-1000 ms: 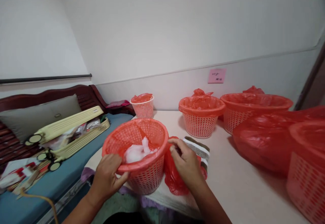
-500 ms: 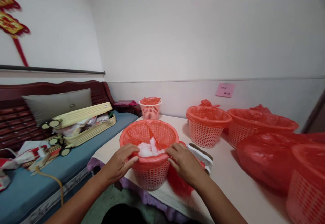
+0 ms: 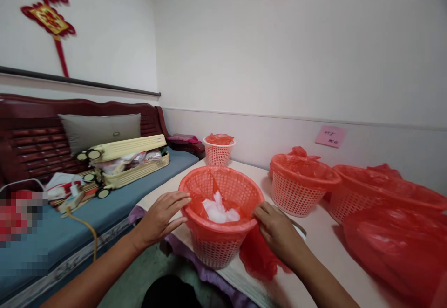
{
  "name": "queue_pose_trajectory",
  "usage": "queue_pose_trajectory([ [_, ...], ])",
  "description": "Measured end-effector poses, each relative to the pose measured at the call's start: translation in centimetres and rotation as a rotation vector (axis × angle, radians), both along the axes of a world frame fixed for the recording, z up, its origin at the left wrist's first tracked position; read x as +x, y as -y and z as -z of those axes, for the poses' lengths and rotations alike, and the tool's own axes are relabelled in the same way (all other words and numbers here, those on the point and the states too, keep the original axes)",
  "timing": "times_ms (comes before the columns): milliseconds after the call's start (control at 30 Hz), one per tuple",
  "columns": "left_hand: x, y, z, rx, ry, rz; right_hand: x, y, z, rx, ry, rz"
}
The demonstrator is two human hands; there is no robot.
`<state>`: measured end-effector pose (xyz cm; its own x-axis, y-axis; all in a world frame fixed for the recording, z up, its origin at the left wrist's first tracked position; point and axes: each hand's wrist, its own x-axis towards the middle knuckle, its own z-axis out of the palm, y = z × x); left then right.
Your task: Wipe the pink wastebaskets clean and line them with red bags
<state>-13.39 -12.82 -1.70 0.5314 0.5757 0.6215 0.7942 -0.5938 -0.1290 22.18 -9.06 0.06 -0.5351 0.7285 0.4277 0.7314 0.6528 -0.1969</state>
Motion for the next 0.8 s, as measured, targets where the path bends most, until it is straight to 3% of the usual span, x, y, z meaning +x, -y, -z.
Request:
queue_pose_trajectory([
  [200, 1.5, -1.4, -1.0, -0.089, -0.063, 0.204, 0.7, -0.5, -0.2, -0.039, -0.006, -0.002],
  [333, 2.8, -1.5, -0.7, -0.160, -0.005, 0.281, 0.2, 1.1, -2.1, 0.078, -0.005, 0.050],
  [400, 3.3, -1.4, -0.5, -0.202, 0.023, 0.272, -1.1, 2.5, -3.2, 0.101, -0.012, -0.026],
  [467, 3.7, -1.3, -0.4, -0.235, 0.030, 0.259, -2.9, 3.7, -3.7, 0.032, 0.044, -0.156],
  [600, 4.0, -1.0, -0.7, -0.269, 0.011, 0.238, -5.7, 3.9, -2.8, -0.081, 0.199, -0.250],
  [800, 4.6, -1.2, -1.3, -0.288, 0.049, 0.195, -5.8, 1.7, -0.9, -0.036, 0.279, -0.327],
])
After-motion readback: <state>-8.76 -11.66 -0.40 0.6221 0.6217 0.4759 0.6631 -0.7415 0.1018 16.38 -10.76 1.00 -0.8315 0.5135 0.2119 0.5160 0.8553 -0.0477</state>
